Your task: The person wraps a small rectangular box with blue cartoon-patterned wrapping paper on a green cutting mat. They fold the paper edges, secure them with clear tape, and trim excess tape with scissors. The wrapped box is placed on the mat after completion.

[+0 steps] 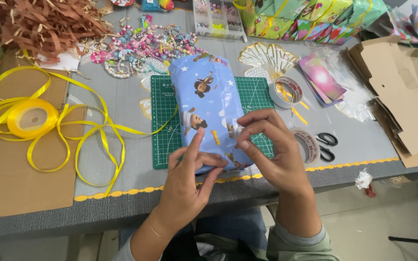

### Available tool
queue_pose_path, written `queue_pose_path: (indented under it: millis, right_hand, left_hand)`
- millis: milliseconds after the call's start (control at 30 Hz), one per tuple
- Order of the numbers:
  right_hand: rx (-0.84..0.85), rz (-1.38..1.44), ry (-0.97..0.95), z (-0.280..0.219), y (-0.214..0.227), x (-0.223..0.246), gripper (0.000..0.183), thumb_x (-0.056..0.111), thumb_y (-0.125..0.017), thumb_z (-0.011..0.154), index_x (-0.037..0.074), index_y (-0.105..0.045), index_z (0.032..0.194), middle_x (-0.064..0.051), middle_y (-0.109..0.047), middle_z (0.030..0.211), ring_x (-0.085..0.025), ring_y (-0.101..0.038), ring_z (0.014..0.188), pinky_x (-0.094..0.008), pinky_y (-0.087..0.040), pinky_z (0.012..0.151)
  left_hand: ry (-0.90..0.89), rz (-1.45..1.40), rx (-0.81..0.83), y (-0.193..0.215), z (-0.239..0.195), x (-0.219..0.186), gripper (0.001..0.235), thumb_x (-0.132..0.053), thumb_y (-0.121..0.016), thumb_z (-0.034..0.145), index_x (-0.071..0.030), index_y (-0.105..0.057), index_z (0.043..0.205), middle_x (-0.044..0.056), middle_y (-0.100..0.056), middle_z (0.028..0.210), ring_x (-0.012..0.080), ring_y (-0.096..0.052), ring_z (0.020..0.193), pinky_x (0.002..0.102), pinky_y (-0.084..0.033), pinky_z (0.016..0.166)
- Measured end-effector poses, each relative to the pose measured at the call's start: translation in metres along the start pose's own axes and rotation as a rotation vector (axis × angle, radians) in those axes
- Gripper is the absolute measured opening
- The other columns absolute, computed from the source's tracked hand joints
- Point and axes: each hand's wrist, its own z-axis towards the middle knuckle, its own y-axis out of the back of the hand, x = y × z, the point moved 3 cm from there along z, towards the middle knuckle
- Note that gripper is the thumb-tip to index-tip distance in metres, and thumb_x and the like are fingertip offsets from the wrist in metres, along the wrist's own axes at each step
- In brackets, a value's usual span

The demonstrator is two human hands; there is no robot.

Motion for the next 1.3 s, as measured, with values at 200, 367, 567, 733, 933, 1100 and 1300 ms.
queue_pose_path:
  millis: [200,367,567,733,933,1100,1300]
  right_hand:
    - [0.235,0.079,-0.172,-0.004,0.010,-0.005,0.009,0.017,-0.065,0.098,0.008,-0.065,0.095,-0.004,-0.067,0.093,-0.015,-0.066,0.089,-0.029,-0.052,0.086]
    - [0.330,0.038,-0.113,0.005,0.012,0.000,0.011,0.021,-0.067,0.097,0.012,-0.067,0.091,0.000,-0.070,0.088,-0.015,-0.066,0.088,-0.031,-0.047,0.090]
    - [0.410,0.023,-0.104,0.013,0.012,-0.004,0.011,0.022,-0.067,0.097,0.013,-0.066,0.092,0.000,-0.069,0.088,-0.015,-0.066,0.087,-0.031,-0.049,0.086]
    - [0.511,0.052,-0.134,0.015,0.011,-0.007,0.015,0.023,-0.066,0.098,0.011,-0.066,0.089,-0.004,-0.056,0.100,-0.020,-0.060,0.108,-0.034,-0.048,0.100]
    - [0.554,-0.012,-0.150,0.021,0.006,-0.006,0.012,0.021,-0.066,0.097,0.011,-0.067,0.090,-0.005,-0.054,0.103,-0.020,-0.060,0.113,-0.036,-0.046,0.108]
    - [0.552,-0.099,-0.155,0.023,0.004,-0.006,0.011,0.020,-0.067,0.095,0.012,-0.069,0.087,-0.005,-0.056,0.102,-0.018,-0.062,0.109,-0.032,-0.045,0.099]
    - [0.542,-0.151,-0.201,0.020,0.003,-0.009,0.008,0.020,-0.071,0.092,0.013,-0.069,0.093,-0.004,-0.056,0.108,-0.017,-0.062,0.103,-0.030,-0.046,0.095]
  left_hand:
    - [-0.017,-0.010,-0.014,-0.001,-0.002,0.001,0.075,-0.014,-0.068,0.104,-0.008,-0.018,0.161,-0.006,-0.078,0.113,0.0143,-0.075,0.113,0.043,-0.034,0.116]
    - [-0.035,0.000,-0.027,0.000,0.000,-0.002,0.074,-0.013,-0.070,0.103,-0.007,-0.022,0.159,-0.004,-0.078,0.114,0.0159,-0.073,0.116,0.043,-0.035,0.116]
    - [-0.031,0.000,-0.041,0.000,0.000,-0.001,0.075,-0.013,-0.071,0.102,-0.007,-0.023,0.159,-0.005,-0.077,0.113,0.0169,-0.070,0.116,0.043,-0.037,0.115]
    - [-0.012,-0.024,-0.029,-0.001,-0.001,-0.001,0.075,-0.014,-0.071,0.102,-0.008,-0.022,0.159,-0.005,-0.078,0.111,0.0157,-0.071,0.114,0.044,-0.036,0.116]
    - [-0.012,-0.057,-0.047,0.001,0.001,-0.001,0.077,-0.011,-0.073,0.101,-0.008,-0.022,0.158,-0.004,-0.078,0.111,0.0151,-0.073,0.112,0.042,-0.037,0.118]
    - [-0.023,-0.058,-0.075,0.001,0.002,0.000,0.077,-0.010,-0.075,0.099,-0.006,-0.024,0.157,-0.003,-0.078,0.109,0.0149,-0.074,0.111,0.041,-0.037,0.118]
    - [-0.010,-0.061,-0.077,0.001,0.001,0.001,0.079,-0.012,-0.076,0.099,-0.007,-0.023,0.158,-0.004,-0.079,0.108,0.0149,-0.075,0.110,0.041,-0.038,0.116]
